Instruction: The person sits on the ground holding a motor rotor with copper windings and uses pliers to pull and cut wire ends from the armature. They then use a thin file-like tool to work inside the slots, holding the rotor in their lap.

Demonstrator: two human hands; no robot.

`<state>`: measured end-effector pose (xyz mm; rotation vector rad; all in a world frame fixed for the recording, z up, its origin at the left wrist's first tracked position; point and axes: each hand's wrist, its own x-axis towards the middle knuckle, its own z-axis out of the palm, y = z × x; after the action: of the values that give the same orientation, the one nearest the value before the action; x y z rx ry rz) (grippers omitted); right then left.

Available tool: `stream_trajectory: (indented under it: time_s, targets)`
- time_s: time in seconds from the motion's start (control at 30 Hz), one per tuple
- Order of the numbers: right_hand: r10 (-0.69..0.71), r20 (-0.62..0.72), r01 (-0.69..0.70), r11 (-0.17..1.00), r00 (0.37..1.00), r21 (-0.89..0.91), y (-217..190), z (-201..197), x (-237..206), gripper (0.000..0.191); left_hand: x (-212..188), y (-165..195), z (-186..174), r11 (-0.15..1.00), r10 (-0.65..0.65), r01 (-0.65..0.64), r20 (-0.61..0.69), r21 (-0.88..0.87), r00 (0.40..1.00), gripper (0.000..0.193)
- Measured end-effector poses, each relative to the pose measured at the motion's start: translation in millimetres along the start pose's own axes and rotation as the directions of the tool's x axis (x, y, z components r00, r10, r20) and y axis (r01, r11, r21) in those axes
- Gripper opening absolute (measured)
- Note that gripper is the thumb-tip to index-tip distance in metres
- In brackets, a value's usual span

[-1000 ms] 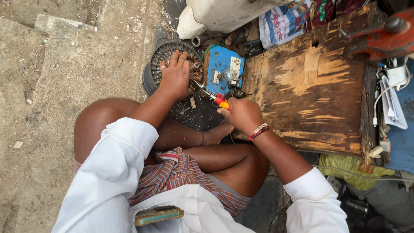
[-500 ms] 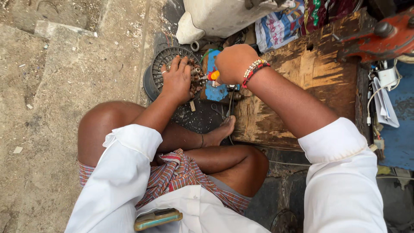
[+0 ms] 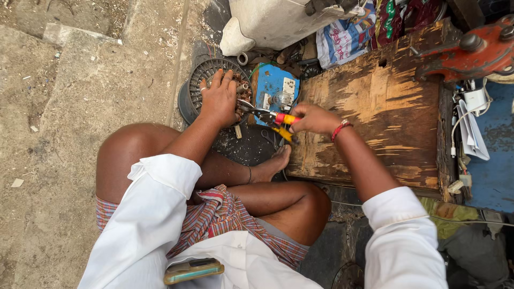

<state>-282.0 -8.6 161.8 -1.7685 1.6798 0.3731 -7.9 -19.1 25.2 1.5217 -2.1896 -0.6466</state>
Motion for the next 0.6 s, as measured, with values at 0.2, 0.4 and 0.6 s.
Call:
stream_trajectory:
  time_s: [0.2, 0.4, 0.6]
  targets:
    - [0.054, 0.220, -0.198, 0.675, 0.974, 0.711, 48, 80, -10, 0.050, -2, 0, 2, 0.999, 0.001, -0.001, -0.004, -0.033, 1.000, 0.093]
    - [-0.015, 0.155, -0.134, 0.427, 0.988, 0.894, 57, 132, -12, 0.056, -2, 0, 2, 0.999, -0.012, 0.012, -0.008, -0.046, 1.000, 0.095]
    - [-0.058, 0.144, -0.130, 0.201, 0.988, 0.971, 62, 161, -8, 0.057, -1, 1, 2, 0.998, -0.024, 0.024, 0.012, -0.057, 1.000, 0.095]
